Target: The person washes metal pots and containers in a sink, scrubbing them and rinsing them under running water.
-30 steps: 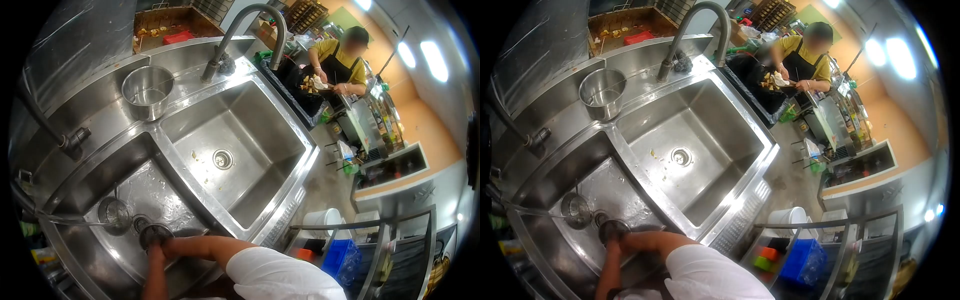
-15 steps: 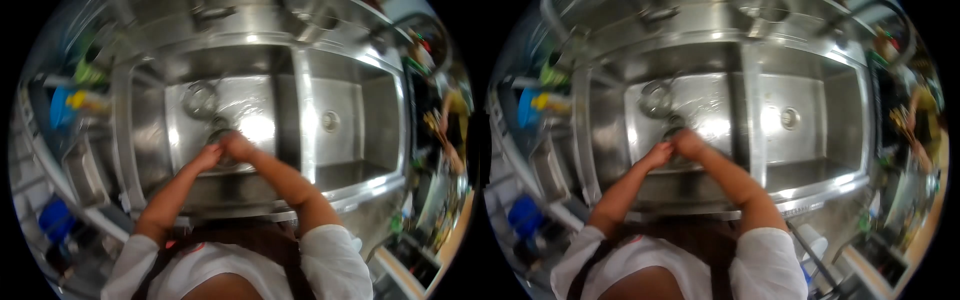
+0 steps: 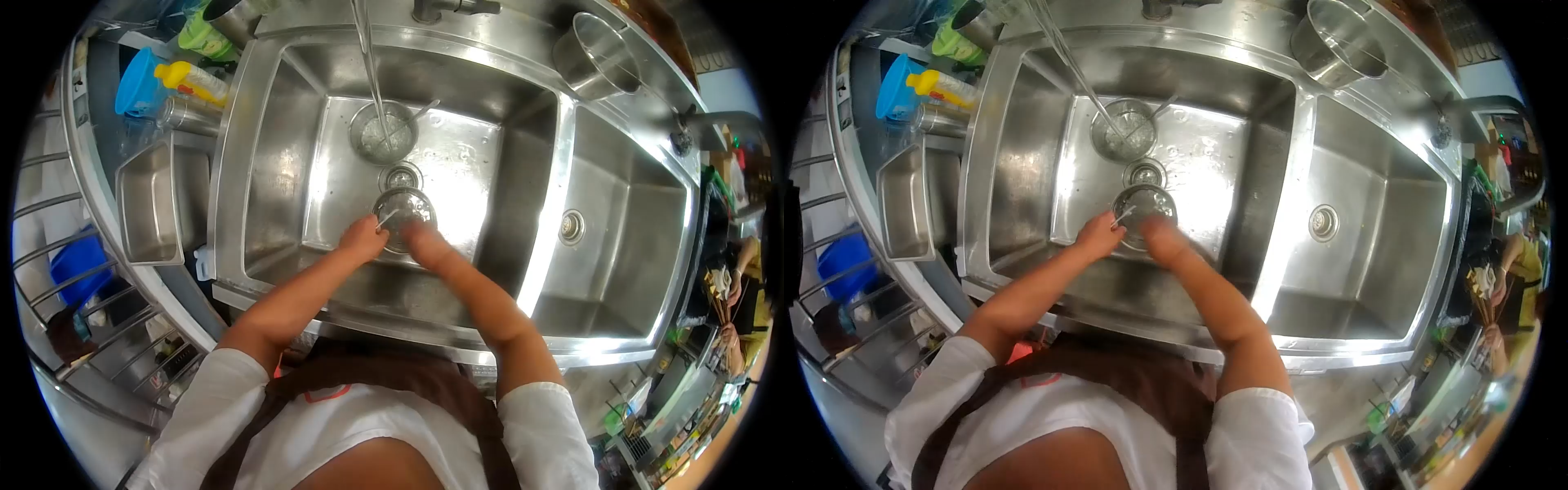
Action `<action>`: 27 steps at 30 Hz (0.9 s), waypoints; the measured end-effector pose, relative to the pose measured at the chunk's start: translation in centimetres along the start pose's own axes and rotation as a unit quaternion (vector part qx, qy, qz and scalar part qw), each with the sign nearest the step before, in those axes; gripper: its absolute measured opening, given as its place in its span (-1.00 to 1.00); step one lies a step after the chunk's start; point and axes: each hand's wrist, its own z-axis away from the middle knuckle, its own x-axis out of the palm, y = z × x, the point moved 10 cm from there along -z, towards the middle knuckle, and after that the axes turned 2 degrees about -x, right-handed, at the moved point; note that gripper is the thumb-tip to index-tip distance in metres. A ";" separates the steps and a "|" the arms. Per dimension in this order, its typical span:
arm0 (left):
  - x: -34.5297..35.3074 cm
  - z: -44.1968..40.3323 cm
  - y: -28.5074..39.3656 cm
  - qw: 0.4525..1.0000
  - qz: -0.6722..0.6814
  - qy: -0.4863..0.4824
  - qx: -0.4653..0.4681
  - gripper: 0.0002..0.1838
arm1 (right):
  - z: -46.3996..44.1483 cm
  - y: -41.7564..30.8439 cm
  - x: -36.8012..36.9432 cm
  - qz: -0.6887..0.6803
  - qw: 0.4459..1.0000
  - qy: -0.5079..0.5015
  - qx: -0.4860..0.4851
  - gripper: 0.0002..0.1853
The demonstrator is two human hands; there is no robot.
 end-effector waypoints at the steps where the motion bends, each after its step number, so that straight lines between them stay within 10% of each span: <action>1: 0.8 -0.6 -0.7 1.000 0.001 -0.002 -0.004 -0.67 | -0.1 -1.1 3.8 0.059 0.994 -0.053 -0.071 -0.74; 4: -0.4 -1.7 -4.8 0.982 0.083 0.139 -0.094 -0.66 | -1.1 0.6 5.6 0.005 0.981 -0.137 0.141 -0.69; 7: -1.4 -3.3 -7.0 0.976 0.052 0.184 -0.105 -0.66 | -6.3 2.6 7.4 0.077 0.969 -0.224 0.075 -0.67; 10: 0.8 -5.2 -7.7 0.986 0.075 0.054 -0.137 -0.68 | -6.7 5.2 1.9 -0.059 0.951 -0.043 0.300 -0.68; 14: 2.0 -4.5 -5.8 0.990 0.043 0.026 -0.135 -0.64 | -8.2 3.0 3.6 0.050 0.969 0.160 0.181 -0.68; 16: 2.0 -3.7 -6.0 0.989 0.047 0.025 -0.142 -0.62 | -7.9 0.3 8.3 0.020 0.995 -0.099 -0.004 -0.66; 21: 4.0 -5.0 -6.3 0.990 -0.027 -0.045 -0.127 -0.59 | -6.3 5.0 7.2 0.271 0.938 -0.206 0.060 -0.63; 24: 4.4 -5.2 -5.4 0.994 0.008 -0.023 -0.108 -0.60 | -7.6 4.5 4.5 0.058 0.987 0.013 0.150 -0.64; 27: 3.2 -4.8 -5.0 0.991 0.063 -0.022 -0.116 -0.62 | -7.8 2.0 8.4 -0.059 0.992 -0.026 0.107 -0.66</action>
